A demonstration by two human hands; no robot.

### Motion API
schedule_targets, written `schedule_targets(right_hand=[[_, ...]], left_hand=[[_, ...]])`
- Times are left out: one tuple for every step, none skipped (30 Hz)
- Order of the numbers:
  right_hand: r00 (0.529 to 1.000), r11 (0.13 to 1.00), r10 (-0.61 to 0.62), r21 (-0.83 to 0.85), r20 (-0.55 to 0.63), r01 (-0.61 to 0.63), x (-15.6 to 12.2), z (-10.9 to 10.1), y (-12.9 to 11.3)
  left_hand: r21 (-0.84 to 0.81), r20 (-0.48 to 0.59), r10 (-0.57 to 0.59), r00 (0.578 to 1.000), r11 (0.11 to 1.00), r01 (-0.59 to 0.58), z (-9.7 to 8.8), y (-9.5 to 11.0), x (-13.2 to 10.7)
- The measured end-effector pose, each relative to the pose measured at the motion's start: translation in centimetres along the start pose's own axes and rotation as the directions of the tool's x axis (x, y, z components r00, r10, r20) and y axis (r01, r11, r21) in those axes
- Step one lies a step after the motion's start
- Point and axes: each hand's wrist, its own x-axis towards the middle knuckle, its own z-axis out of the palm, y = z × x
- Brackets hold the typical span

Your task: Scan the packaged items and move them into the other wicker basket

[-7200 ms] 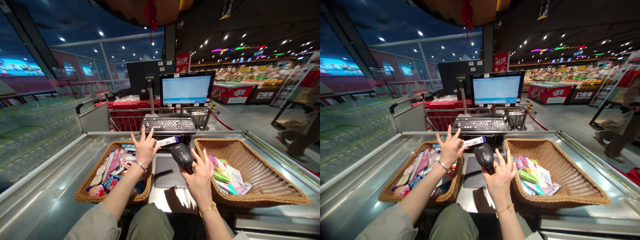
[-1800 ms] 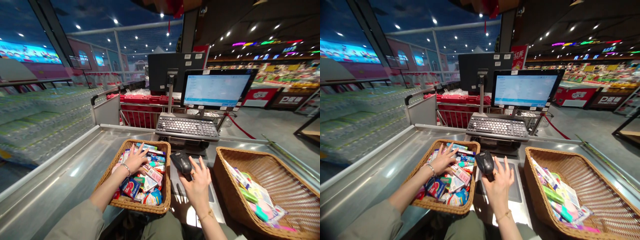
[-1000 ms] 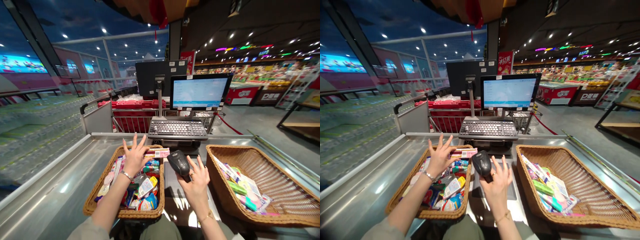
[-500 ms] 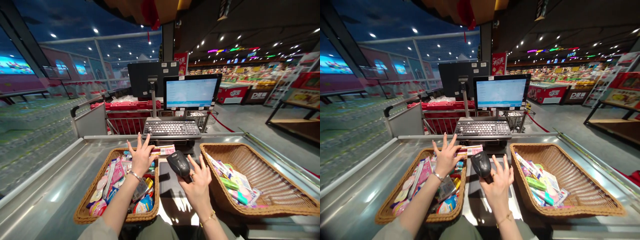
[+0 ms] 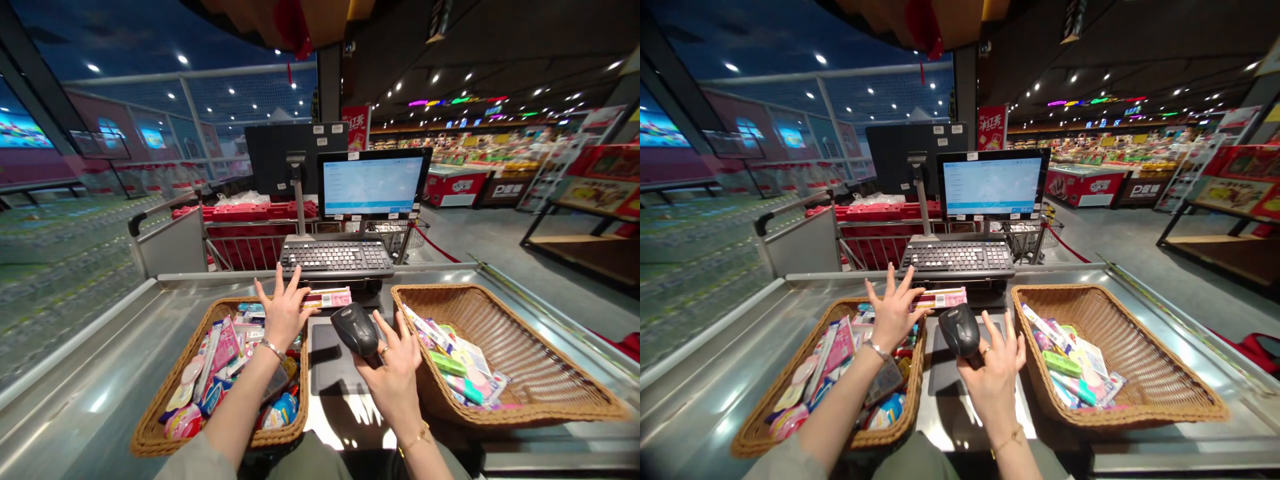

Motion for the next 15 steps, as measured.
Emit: schedule_targets(right_hand=[[1.0,1.0,0.003,-0.001,-0.001,-0.003,0.04,-0.11,0.0],[1.0,1.0,0.005,0.0,-0.002,-0.005,0.07,-0.23,0.0],[1.0,1.0,0.006,0.001,-0.002,-0.006,0.1,-0.33,0.01],[1.0,1.0,0.005,0.004,-0.005,-0.005,0.11,-0.42,0.04],[1.0,1.0,0.002,0.006,-0.003,-0.002,0.11,-0.49,0.1],[1.0,1.0,0.0,0.005,-0.008,0.0,0.09,-0.53,0.17],[1.0,1.0,-0.002,0.004,-0.007,0.002,0.05,-0.55,0.26],[1.0,1.0,-0.003,0.004,-0.008,0.003,0.0,-0.55,0.36],[1.0,1.0,-0.003,0.003,-0.009,0.004,-0.06,-0.54,0.47],[1.0,1.0,-0.004,0.004,-0.007,0.004,-0.12,-0.54,0.56],[1.0,1.0,-0.003,0.005,-0.006,0.003,-0.17,-0.54,0.63],[1.0,1.0,-0.003,0.006,-0.004,0.003,-0.21,-0.56,0.69],[1.0,1.0,-0.004,0.006,-0.002,0.004,-0.24,-0.59,0.73],[1.0,1.0,-0.005,0.005,-0.001,0.005,-0.25,-0.64,0.75],[1.0,1.0,-0.007,0.003,-0.001,0.007,-0.24,-0.7,0.76]], left_hand=[[-0.002,-0.002,0.002,1.0,1.0,-0.002,0.06,0.08,0.06],[-0.003,-0.004,0.004,1.0,1.0,-0.004,0.11,0.15,0.11],[-0.003,-0.005,0.006,1.0,1.0,-0.006,0.16,0.22,0.15],[-0.002,-0.005,0.008,1.0,1.0,-0.008,0.21,0.3,0.18],[0.0,-0.004,0.009,1.0,1.0,-0.009,0.24,0.37,0.21],[0.001,-0.003,0.01,1.0,1.0,-0.01,0.27,0.44,0.22],[0.002,-0.002,0.012,1.0,1.0,-0.012,0.28,0.51,0.24],[0.003,-0.001,0.014,1.0,1.0,-0.014,0.28,0.58,0.25],[0.005,-0.001,0.015,1.0,1.0,-0.015,0.27,0.65,0.26],[0.006,-0.002,0.015,1.0,1.0,-0.015,0.24,0.71,0.27],[0.007,-0.004,0.013,1.0,1.0,-0.013,0.21,0.77,0.28],[0.007,-0.004,0.013,1.0,1.0,-0.013,0.16,0.83,0.3],[0.006,-0.005,0.011,1.0,1.0,-0.011,0.12,0.89,0.31],[0.005,-0.004,0.01,1.0,1.0,-0.01,0.09,0.94,0.34],[0.003,-0.004,0.009,1.0,1.0,-0.009,0.07,0.98,0.36]])
